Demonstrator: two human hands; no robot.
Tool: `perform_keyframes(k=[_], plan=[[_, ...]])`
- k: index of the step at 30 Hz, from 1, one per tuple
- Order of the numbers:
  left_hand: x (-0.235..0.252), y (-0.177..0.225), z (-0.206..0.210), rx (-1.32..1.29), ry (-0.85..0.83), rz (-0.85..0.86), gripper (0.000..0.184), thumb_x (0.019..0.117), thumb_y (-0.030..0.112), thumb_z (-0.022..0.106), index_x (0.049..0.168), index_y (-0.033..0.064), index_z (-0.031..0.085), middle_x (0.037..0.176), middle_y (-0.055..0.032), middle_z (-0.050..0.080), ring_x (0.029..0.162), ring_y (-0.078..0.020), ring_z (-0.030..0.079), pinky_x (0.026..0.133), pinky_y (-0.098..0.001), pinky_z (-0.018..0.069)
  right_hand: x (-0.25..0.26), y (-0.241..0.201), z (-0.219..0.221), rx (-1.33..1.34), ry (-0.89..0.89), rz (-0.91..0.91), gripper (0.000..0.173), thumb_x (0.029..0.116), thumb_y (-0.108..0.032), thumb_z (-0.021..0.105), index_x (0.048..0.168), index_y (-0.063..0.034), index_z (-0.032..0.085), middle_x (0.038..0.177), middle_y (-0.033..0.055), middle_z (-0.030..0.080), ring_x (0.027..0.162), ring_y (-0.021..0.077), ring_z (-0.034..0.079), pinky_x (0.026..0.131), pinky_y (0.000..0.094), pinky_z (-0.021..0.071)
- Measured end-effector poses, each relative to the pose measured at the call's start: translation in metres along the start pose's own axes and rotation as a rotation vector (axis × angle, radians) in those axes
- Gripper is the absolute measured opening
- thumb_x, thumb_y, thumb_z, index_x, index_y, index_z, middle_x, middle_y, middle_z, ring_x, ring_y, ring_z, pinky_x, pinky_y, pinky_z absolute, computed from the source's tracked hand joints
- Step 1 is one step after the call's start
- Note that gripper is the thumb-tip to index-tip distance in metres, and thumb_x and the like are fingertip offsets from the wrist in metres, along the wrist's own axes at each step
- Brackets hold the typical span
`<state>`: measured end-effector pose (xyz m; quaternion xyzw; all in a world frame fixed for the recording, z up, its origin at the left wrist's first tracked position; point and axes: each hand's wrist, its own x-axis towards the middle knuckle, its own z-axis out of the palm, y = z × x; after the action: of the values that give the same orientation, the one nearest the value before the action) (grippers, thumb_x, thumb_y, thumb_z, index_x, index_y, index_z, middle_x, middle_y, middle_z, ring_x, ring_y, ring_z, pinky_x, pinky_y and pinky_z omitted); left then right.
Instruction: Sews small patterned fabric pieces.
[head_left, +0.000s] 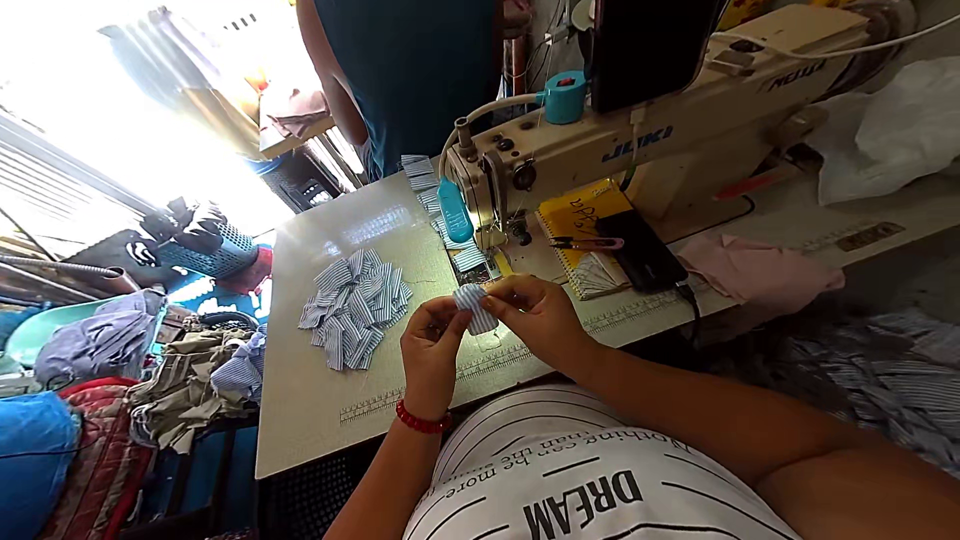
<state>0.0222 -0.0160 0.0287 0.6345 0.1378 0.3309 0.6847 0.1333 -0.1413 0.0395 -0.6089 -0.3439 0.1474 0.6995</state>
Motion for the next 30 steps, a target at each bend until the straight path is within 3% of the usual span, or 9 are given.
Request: perform_keyframes(k=[6,11,15,18,19,22,26,30], plan=[[-0.002,0.012,0.009,-0.063,0.002,-0.174,0.007,0.1017,0.004,0.055,0.107,0.0071,0.059,0.095,-0.0023,0.069,0.088,-0.0122,0.070,0.085,-0.0330,0.0610,0.000,0.002,-0.001,0.134,-0.065,0.167,0.008,0.0967,-0.005,0.066,0.104,-0.0027,0.066,0.095,0.0035,0.069,0.084,0.0075,0.069,0.078,0.0247,0.0600],[0.004,0.004,0.003,0.344,-0.079,0.063,0.007,0.0982,0.006,0.064,0.105,0.0043,0.064,0.088,0.0032,0.069,0.078,-0.0024,0.067,0.075,-0.0216,0.0582,0.004,-0.003,-0.007,0.064,-0.112,0.238,0.031,0.0925,-0.010,0.072,0.122,-0.0040,0.062,0.104,0.0058,0.070,0.091,0.0105,0.071,0.080,0.0272,0.0615],[0.007,0.002,0.005,0.411,-0.111,0.114,0.011,0.0973,0.008,0.067,0.108,0.0039,0.066,0.093,0.0011,0.071,0.082,-0.0038,0.068,0.076,-0.0223,0.0590,0.006,-0.002,-0.011,0.007,-0.063,0.175,0.013,0.0921,-0.005,0.073,0.104,-0.0047,0.069,0.087,0.0017,0.071,0.075,0.0066,0.068,0.071,0.0225,0.0594],[0.007,0.007,0.012,0.275,-0.088,-0.140,0.029,0.0967,0.019,0.069,0.121,0.0058,0.062,0.102,-0.0019,0.070,0.088,-0.0097,0.070,0.078,-0.0280,0.0616,0.007,0.002,-0.013,0.071,-0.010,0.144,0.014,0.0921,-0.001,0.073,0.105,-0.0049,0.068,0.087,0.0019,0.070,0.075,0.0064,0.067,0.072,0.0221,0.0592],[0.007,0.009,0.015,0.183,-0.076,-0.233,0.029,0.0952,0.015,0.070,0.121,0.0045,0.062,0.101,-0.0045,0.070,0.087,-0.0131,0.071,0.077,-0.0310,0.0634,0.007,0.004,-0.014,0.100,-0.001,0.147,0.015,0.0924,-0.001,0.072,0.106,-0.0046,0.067,0.088,0.0029,0.070,0.077,0.0075,0.068,0.073,0.0232,0.0597],[0.008,0.008,0.020,0.016,-0.007,-0.359,0.015,0.0940,-0.001,0.068,0.108,0.0022,0.063,0.090,-0.0061,0.071,0.079,-0.0137,0.072,0.074,-0.0296,0.0629,0.007,0.007,-0.017,0.117,0.004,0.189,0.018,0.0930,0.000,0.071,0.109,-0.0044,0.066,0.092,0.0049,0.071,0.080,0.0098,0.070,0.075,0.0252,0.0610],[0.011,-0.013,0.013,0.147,0.024,-0.217,0.015,0.0955,0.000,0.066,0.110,0.0021,0.064,0.091,-0.0047,0.071,0.080,-0.0126,0.071,0.075,-0.0300,0.0626,0.008,0.018,-0.021,0.052,-0.004,0.278,0.022,0.0939,0.001,0.070,0.115,-0.0049,0.065,0.094,0.0066,0.072,0.080,0.0114,0.071,0.075,0.0266,0.0621],[0.017,-0.032,0.012,0.294,0.034,-0.144,0.022,0.0986,0.001,0.061,0.121,0.0029,0.061,0.086,-0.0021,0.070,0.075,-0.0093,0.070,0.072,-0.0280,0.0617,0.013,0.034,-0.023,-0.056,0.020,0.294,0.029,0.0925,0.002,0.071,0.119,-0.0052,0.062,0.090,0.0061,0.070,0.075,0.0100,0.070,0.071,0.0256,0.0608]])
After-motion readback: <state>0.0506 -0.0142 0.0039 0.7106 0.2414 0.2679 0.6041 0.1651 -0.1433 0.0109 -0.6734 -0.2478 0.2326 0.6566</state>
